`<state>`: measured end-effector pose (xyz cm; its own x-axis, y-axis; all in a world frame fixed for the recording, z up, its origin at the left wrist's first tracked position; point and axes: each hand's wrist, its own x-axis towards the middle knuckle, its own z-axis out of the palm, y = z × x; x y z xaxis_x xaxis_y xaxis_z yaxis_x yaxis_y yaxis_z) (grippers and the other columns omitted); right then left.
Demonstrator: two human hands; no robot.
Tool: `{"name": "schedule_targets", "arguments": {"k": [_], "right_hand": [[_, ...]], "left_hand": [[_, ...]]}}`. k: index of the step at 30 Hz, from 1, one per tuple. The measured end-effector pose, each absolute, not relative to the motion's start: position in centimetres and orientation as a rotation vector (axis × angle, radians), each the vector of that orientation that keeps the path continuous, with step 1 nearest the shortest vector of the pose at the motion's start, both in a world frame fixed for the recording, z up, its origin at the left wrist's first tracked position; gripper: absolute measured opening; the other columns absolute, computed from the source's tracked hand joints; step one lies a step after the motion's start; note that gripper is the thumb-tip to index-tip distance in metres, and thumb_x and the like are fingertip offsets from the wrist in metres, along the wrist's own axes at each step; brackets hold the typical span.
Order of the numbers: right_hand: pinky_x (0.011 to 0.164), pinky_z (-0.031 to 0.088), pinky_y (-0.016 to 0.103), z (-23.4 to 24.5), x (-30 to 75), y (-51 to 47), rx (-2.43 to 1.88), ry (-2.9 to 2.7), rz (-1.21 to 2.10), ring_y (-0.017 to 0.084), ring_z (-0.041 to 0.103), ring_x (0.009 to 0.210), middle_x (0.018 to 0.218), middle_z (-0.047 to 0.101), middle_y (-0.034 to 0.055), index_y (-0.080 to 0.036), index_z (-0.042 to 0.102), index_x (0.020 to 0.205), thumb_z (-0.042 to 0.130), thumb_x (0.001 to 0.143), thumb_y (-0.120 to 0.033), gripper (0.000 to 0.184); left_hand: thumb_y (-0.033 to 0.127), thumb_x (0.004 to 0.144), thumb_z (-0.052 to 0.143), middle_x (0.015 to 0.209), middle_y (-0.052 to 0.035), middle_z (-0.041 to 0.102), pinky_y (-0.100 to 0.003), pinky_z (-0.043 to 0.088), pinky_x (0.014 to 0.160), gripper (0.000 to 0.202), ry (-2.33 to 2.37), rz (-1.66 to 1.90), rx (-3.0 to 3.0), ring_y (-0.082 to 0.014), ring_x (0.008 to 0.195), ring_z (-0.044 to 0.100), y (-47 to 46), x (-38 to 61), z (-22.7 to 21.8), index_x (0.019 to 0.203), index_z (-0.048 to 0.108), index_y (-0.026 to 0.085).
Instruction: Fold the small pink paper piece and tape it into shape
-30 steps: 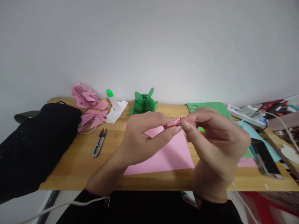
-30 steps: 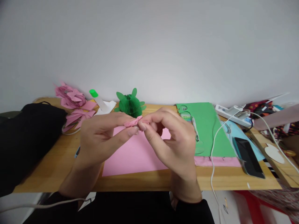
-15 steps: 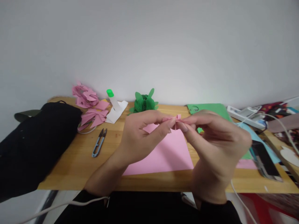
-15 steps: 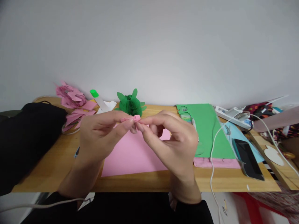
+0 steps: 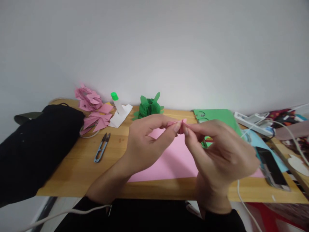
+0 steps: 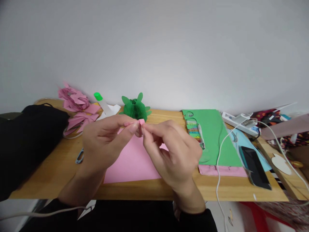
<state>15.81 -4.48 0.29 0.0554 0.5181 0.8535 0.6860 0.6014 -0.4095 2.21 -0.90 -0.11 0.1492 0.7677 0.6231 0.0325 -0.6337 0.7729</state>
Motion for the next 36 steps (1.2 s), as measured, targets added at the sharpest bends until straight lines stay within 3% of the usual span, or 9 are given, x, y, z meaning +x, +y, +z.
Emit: {"name": "schedule_targets", "arguments": {"k": [26, 36], "right_hand": [[0.047, 0.042, 0.024, -0.1, 15.2, -4.3, -1.122, -1.576, -0.323, 0.008, 0.052, 0.05, 0.06, 0.061, -0.0041, -0.022, 0.066, 0.082, 0.072, 0.076, -0.007, 0.018], [0.047, 0.042, 0.024, 0.0, 14.8, -4.6, -1.17, -1.529, -0.308, 0.008, 0.05, 0.05, 0.058, 0.059, -0.0064, -0.023, 0.067, 0.082, 0.072, 0.077, -0.008, 0.016]], "left_hand": [[0.014, 0.081, 0.068, 0.071, 0.0026, 0.074, -0.024, 0.058, 0.061, 0.01, 0.859, 1.64, 1.845, -0.0109, 0.064, 0.068, -1.0, 2.4, -0.5, 0.074, 0.07, 0.02], [0.012, 0.08, 0.069, 0.071, 0.0021, 0.075, -0.019, 0.057, 0.062, 0.01, 0.824, 1.615, 1.749, -0.0093, 0.065, 0.069, -0.7, 2.4, -0.6, 0.073, 0.072, 0.018]]}}
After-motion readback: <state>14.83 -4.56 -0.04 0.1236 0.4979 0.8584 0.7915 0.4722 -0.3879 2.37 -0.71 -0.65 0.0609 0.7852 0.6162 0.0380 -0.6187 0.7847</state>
